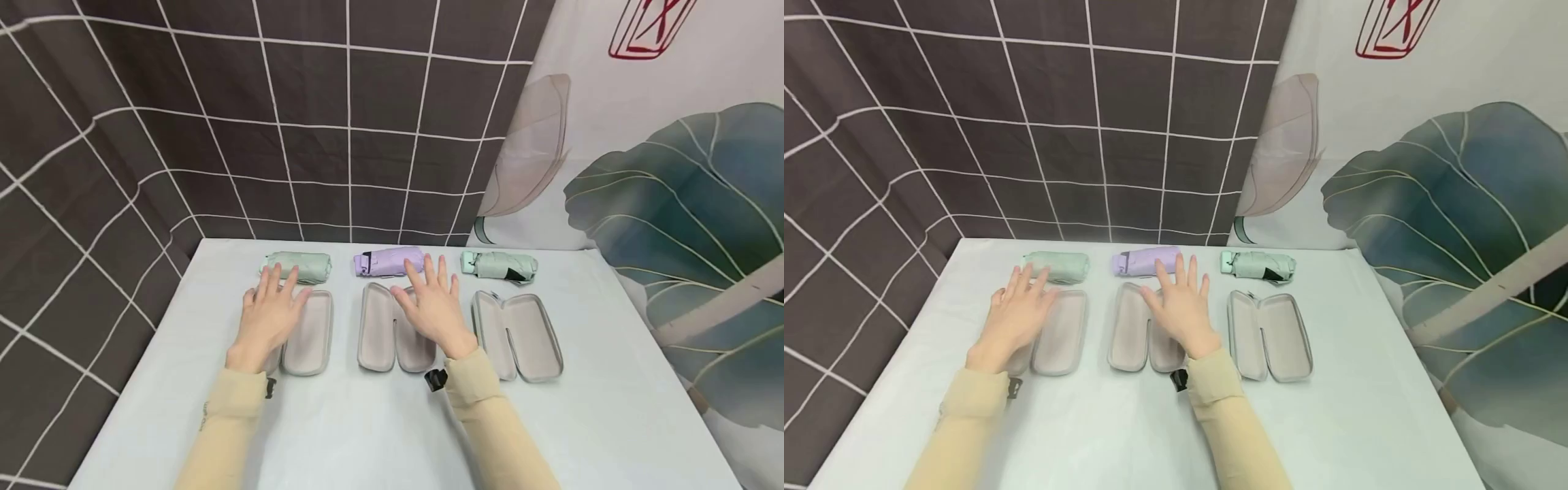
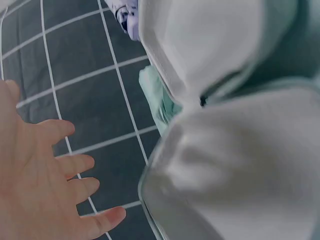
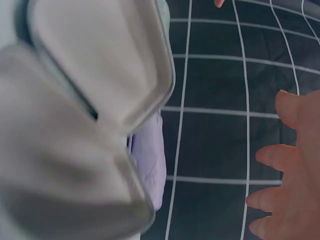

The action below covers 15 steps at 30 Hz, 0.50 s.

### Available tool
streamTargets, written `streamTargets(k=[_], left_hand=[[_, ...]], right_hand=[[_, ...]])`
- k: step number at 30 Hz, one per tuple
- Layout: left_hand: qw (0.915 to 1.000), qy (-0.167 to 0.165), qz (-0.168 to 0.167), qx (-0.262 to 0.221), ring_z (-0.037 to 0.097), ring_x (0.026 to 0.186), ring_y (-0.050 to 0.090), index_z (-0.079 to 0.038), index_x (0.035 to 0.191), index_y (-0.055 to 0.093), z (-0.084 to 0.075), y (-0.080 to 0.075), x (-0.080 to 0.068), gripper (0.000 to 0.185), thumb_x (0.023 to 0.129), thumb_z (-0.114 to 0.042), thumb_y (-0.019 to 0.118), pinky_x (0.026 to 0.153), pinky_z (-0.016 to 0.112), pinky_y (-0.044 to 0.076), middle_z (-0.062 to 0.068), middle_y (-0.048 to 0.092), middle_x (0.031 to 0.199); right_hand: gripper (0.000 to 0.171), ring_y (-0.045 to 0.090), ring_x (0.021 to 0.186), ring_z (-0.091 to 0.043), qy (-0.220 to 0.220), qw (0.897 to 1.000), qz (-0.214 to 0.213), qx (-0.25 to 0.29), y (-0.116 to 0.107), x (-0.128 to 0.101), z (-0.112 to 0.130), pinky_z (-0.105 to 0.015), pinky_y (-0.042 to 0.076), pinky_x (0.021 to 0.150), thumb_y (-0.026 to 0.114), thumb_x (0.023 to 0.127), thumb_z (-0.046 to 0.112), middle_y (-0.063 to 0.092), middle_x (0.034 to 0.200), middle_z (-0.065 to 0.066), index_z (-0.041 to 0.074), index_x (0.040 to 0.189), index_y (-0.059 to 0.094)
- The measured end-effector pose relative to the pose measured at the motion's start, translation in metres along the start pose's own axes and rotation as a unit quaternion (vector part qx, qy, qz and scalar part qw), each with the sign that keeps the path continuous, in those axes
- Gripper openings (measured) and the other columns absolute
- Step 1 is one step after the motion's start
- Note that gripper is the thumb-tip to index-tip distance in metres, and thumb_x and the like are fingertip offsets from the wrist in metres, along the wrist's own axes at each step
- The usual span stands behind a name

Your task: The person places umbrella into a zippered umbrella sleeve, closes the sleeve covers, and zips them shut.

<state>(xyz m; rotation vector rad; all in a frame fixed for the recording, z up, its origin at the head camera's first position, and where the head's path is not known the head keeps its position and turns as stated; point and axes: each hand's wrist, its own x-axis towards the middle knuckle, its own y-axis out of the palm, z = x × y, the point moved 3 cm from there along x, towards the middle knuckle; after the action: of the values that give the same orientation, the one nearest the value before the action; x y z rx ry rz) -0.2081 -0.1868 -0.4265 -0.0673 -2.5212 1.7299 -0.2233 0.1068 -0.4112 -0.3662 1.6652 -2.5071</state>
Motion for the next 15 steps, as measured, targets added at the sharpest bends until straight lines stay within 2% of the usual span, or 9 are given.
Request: streamTargets(k=[6,12,15], left_hand=[[0.9992,-0.026,-0.014,-0.027,0.041,0.146,-0.004,-0.007,0.155,0.021,0.018,-0.006,-0.009,0.071,0.102,-0.054,0.013,0.108,0.065,0.003,0.025,0.005,0.159],[0.9982,-0.043,-0.019,-0.037,0.043,0.145,-0.005,-0.005,0.154,0.021,0.027,-0.009,-0.020,0.068,0.103,-0.049,0.010,0.109,0.063,-0.004,0.028,0.006,0.158],[0.9976,-0.050,-0.023,-0.041,0.044,0.145,-0.004,-0.004,0.154,0.021,0.031,-0.011,-0.024,0.067,0.104,-0.048,0.010,0.109,0.064,-0.002,0.029,0.007,0.157]], right_hand=[[0.064,0.002,0.146,-0.041,-0.032,0.999,-0.015,0.017,0.005,0.009,0.020,-0.065,0.009,0.110,0.042,0.099,0.056,0.020,0.157,-0.021,0.019,0.151,0.038],[0.063,0.001,0.146,-0.040,-0.050,0.998,-0.007,0.029,0.009,0.017,0.036,-0.062,0.008,0.111,0.043,0.099,0.054,0.022,0.157,-0.023,0.017,0.150,0.039],[0.061,0.002,0.146,-0.039,-0.062,0.997,-0.005,0.034,0.011,0.021,0.046,-0.062,0.010,0.111,0.043,0.100,0.052,0.024,0.156,-0.022,0.017,0.150,0.040]])
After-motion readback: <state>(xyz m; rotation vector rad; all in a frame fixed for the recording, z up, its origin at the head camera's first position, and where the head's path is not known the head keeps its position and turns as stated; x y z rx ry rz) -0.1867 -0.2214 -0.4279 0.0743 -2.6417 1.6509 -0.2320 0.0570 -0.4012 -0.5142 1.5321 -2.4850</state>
